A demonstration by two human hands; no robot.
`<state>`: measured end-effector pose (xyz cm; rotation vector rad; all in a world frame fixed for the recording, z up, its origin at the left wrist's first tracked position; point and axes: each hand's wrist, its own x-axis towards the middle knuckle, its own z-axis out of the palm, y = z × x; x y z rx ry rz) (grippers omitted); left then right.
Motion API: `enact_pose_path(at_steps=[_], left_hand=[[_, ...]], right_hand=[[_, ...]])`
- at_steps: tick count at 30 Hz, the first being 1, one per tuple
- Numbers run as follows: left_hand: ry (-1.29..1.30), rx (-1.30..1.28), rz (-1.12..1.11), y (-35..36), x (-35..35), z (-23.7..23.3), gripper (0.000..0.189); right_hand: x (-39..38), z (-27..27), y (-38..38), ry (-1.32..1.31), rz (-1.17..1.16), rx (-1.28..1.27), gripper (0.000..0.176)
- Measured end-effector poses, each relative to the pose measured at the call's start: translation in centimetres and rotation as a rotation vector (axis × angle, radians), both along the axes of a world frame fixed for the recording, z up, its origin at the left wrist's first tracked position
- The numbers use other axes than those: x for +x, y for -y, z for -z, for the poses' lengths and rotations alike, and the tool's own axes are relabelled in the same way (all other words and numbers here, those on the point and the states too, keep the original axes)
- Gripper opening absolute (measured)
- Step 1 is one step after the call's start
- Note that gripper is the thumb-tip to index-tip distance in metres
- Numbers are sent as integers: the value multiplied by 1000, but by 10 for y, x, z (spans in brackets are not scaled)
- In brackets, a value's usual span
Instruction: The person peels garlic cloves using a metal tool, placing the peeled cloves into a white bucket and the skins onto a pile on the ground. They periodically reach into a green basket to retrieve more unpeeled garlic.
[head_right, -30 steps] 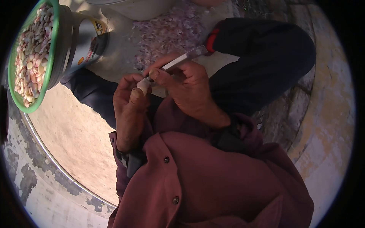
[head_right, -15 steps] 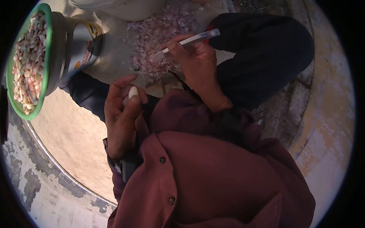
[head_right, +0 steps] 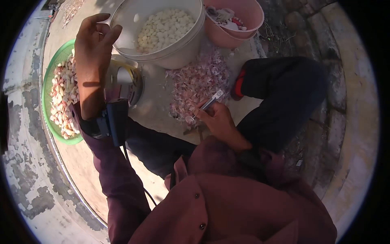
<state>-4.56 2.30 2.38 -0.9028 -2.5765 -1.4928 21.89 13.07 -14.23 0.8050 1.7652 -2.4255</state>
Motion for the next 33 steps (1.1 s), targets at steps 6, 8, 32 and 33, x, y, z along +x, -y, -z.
enact_pose_path(at_steps=[6,8,32,33], left_hand=[[945,769,87,47,57,44,34],[1022,762,-104,58,89,57,25],[1376,981,-271,72,223,70,19],[1381,969,-272,71,224,69,20]], right_hand=[[-2,-1,-1,-25,34,-36,18],[-4,-4,0,15,25,-86,18],[-13,-88,28,-491,-228,173,20],[-13,-88,28,-489,-229,173,20]])
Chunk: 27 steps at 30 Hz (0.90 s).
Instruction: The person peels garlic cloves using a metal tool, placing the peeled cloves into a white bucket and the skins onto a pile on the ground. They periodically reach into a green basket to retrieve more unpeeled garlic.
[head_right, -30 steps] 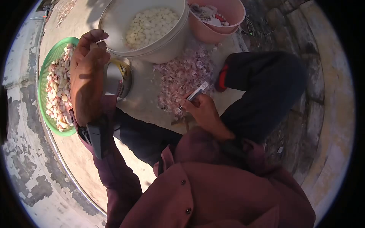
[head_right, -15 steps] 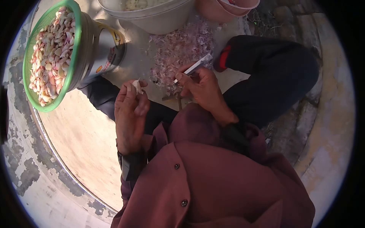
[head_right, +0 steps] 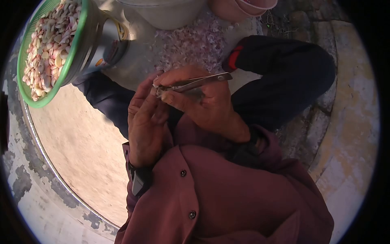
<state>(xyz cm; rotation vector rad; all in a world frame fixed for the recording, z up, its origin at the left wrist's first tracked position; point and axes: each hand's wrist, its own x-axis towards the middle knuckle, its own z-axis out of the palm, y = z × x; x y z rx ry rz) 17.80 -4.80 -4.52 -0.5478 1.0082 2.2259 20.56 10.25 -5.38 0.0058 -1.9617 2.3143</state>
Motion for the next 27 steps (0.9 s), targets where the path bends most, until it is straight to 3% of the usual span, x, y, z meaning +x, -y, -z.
enact_pose_path(at_steps=[2,4,11,15,17,21,23,27], left_hand=[[8,-7,11,-1,2,0,21],[-14,85,3,1,3,1,20],[-70,27,66,4,6,5,18],[65,67,42,3,8,13,17],[98,89,48,2,9,12,18],[70,64,45,-3,11,8,19],[93,76,58,-3,13,9,19],[98,83,45,-5,17,13,19]], right_hand=[[0,0,-2,-119,-14,70,21],[2,-1,-4,-107,-15,84,22],[9,-8,-13,-124,-89,236,26],[11,-9,-16,-147,-92,282,26],[9,-11,-20,-316,-112,525,25],[13,-6,-16,-296,-58,449,21],[18,-9,-15,-118,-27,415,18],[18,-7,-12,-53,-41,324,16]])
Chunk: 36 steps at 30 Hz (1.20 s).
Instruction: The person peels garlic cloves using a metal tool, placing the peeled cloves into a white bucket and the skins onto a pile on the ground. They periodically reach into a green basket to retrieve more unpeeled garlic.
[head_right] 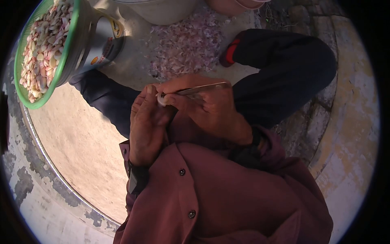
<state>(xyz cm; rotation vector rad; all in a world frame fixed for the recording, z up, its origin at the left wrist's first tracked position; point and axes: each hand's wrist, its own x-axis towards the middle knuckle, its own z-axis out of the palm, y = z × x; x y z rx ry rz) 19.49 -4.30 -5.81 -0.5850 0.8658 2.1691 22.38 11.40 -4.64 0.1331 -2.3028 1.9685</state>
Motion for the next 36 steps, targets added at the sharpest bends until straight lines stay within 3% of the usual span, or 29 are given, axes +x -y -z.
enact_pose_path(at_steps=[2,8,12,17,20,23,27,36], left_hand=[[3,3,-11,0,1,0,19],[-156,-192,50,-1,2,-11,14],[-162,-183,96,1,3,-7,19],[-146,-82,37,4,4,-4,16],[-73,-61,-4,2,2,-4,15],[22,-150,-80,-2,0,-2,15],[-96,-117,-77,-1,4,4,16],[-111,-213,-81,-8,3,-5,15]], right_hand=[[-2,5,6,4,127,-188,13],[1,13,9,203,115,-464,13],[-3,17,3,269,136,-478,13],[-13,46,-11,76,419,-297,13],[-10,44,-22,143,325,-142,16],[-2,30,-9,97,122,-219,21],[3,21,5,109,79,-430,25],[4,19,6,81,44,-252,21]])
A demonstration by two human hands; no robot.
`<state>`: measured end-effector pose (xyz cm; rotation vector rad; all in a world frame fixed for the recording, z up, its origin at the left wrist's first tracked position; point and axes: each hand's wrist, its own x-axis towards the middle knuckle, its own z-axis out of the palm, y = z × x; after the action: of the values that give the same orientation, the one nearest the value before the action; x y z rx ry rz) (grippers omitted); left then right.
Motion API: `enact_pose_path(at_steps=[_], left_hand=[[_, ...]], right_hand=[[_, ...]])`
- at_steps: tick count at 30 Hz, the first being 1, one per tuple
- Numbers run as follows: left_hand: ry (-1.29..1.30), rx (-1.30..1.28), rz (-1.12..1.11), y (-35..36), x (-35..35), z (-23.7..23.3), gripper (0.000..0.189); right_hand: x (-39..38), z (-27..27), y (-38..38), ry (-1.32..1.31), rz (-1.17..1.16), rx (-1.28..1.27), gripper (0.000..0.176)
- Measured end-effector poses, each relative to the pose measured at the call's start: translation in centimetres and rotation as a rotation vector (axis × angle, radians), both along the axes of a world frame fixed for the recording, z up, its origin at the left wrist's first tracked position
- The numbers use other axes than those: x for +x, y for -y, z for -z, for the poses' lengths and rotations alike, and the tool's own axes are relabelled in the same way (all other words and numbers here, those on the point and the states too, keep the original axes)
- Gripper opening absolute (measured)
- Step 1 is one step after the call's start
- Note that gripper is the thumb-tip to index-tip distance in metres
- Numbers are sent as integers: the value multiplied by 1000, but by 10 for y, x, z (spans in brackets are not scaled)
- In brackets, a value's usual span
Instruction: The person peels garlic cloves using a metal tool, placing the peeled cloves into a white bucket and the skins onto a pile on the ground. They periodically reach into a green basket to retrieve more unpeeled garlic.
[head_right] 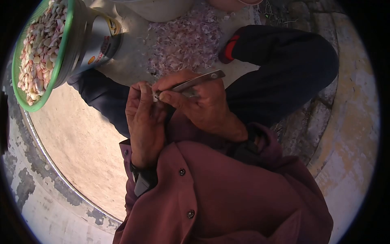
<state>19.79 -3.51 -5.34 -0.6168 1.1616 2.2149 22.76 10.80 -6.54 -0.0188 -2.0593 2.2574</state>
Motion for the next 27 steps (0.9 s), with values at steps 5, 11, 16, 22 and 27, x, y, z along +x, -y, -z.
enact_pose_path(at_steps=[5,11,16,22,27], left_hand=[[3,73,39,-2,-2,-4,16],[26,160,87,6,-7,-1,14],[-31,110,107,9,-7,-1,14],[29,158,127,20,-8,2,22],[-12,107,87,11,-5,-2,16]], right_hand=[[-2,7,-5,178,66,-412,9],[-4,7,2,131,133,-455,11],[-3,11,2,104,165,-412,12],[-10,21,-20,138,286,-203,15],[1,10,-3,127,119,-272,16]])
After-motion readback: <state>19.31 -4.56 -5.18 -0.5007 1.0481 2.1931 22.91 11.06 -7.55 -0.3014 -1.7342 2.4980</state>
